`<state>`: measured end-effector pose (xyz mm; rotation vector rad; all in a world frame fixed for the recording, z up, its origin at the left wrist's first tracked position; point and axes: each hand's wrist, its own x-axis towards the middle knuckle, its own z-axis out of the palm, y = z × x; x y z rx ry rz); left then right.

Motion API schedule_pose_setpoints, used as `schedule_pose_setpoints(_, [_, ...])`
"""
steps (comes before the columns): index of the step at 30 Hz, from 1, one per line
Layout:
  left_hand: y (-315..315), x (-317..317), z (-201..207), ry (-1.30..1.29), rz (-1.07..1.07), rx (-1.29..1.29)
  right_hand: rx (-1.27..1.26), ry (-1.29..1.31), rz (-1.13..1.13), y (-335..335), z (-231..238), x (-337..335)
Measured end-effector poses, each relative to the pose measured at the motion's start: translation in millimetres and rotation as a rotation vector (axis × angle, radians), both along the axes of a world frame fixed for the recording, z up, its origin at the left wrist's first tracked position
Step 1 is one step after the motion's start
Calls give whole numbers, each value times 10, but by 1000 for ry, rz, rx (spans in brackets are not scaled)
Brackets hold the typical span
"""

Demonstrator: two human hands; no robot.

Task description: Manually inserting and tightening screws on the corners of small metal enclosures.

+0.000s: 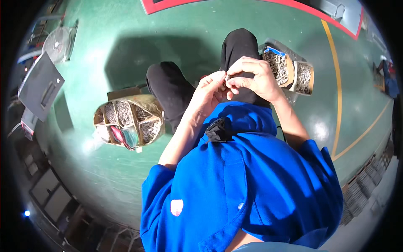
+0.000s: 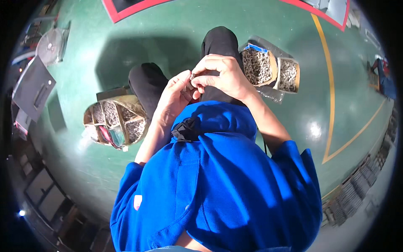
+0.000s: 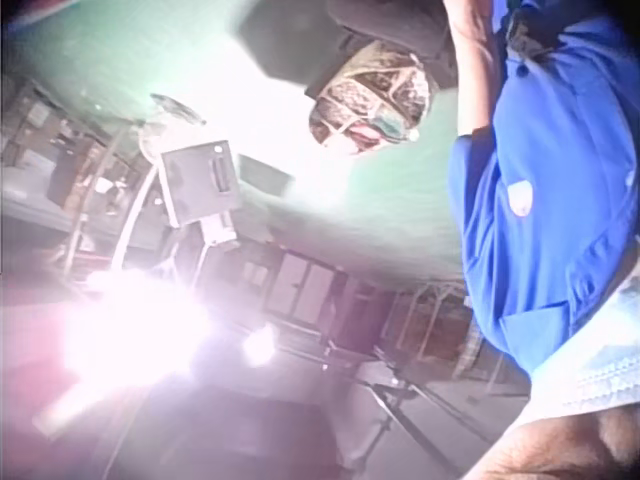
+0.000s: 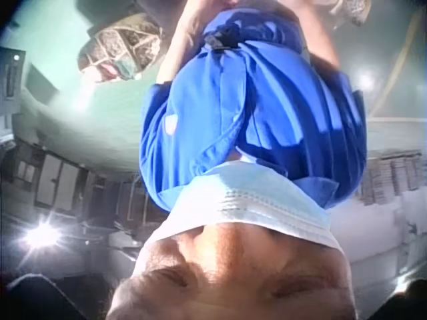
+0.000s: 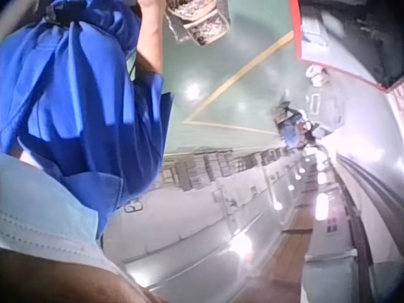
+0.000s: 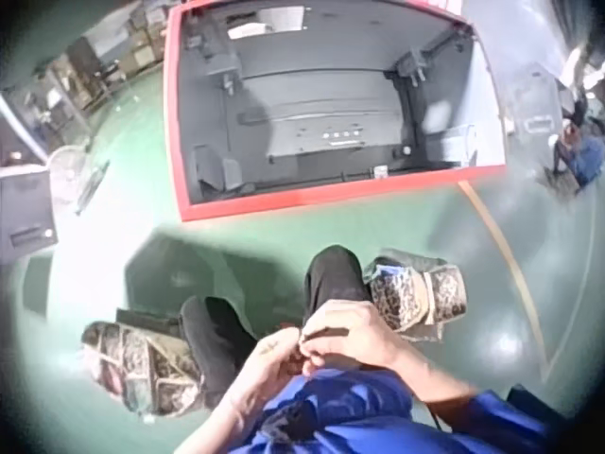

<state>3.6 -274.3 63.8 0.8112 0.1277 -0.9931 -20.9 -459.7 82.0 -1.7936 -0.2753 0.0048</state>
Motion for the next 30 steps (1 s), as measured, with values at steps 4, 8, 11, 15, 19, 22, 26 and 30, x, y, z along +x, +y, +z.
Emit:
schedule_pose_setpoints(4, [67, -42, 121, 68, 42, -85, -127, -83, -5, 120, 267, 13])
schedule_pose_setpoints(8, [91, -88, 331, 156, 137, -118, -302, -199, -18, 166, 371, 46])
schedule_pose_setpoints(11, [144, -109, 339, 222, 138, -335, -355, -237, 13, 140, 533, 70])
schedule_pose_setpoints(15, [132, -138, 462, 304, 155, -653, -368, -275, 39, 60, 685, 74])
schedule_pose_setpoints(19, [175, -152, 535, 323, 196, -736, -353, -289, 41, 132, 854, 97])
schedule_pose_setpoints(22, [258, -149, 582, 329, 268, -715, -375, -301, 17, 202, 862, 123])
schedule_pose_setpoints(26, [474, -121, 78, 471, 516, -705, -396, -193, -33, 250, 787, 85])
schedule_pose_setpoints(30, [1291, -14, -585, 346, 658, -613, -367, -39, -38, 216, 595, 41])
